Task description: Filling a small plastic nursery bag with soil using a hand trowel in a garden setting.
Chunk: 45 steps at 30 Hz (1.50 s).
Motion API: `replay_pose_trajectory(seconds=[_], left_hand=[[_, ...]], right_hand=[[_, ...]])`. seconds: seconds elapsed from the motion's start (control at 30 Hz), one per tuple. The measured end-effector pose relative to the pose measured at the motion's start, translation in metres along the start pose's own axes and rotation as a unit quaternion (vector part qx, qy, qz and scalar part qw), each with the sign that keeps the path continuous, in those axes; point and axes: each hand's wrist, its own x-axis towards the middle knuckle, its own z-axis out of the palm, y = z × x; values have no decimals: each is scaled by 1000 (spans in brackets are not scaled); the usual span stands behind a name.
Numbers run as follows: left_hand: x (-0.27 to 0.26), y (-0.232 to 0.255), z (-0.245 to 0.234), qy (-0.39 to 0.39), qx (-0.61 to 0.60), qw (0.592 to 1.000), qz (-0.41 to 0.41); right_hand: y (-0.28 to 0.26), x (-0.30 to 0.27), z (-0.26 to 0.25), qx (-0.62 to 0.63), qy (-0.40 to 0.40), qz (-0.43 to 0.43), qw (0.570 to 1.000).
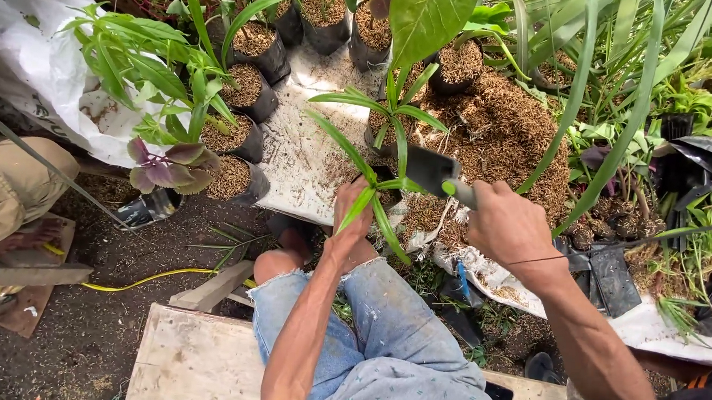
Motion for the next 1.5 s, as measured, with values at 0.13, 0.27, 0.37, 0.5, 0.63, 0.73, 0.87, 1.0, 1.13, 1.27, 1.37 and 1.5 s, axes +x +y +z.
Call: replay_pose_trajectory(seconds=[0.13,0.27,0.37,0.5,0.63,0.73,0.87,1.0,1.13,1.27,1.37,1.5], left_hand=[[2,-69,8,38,235,964,120],[11,-60,15,-7,182,959,216],[17,7,8,-63,102,959,255],[14,-45,-2,-27,105,967,230],[21,-88,3,-89,-66,940,322],[22,-42,4,-10,154,937,312],[22,-8,2,-52,73,944,317],[23,-4,-3,-75,136,950,272],[25,-4,-13,-94,180,949,241],[18,-4,-19,-118,245,944,188],[18,-2,-22,-135,286,936,155],[19,92,17,-51,-91,994,44]], right_hand=[[3,-12,18,326,-25,103,939],[-2,-2,69,741,91,106,657],[-29,15,82,775,132,83,612],[-64,22,76,689,171,83,699],[-64,50,127,648,126,96,745],[-66,69,151,626,115,75,768],[-81,84,154,603,148,89,779],[-86,94,142,627,141,63,764],[-69,62,78,593,87,103,793],[-24,0,73,578,92,108,803],[7,-54,91,586,50,166,792],[30,-147,103,546,-21,274,792]])
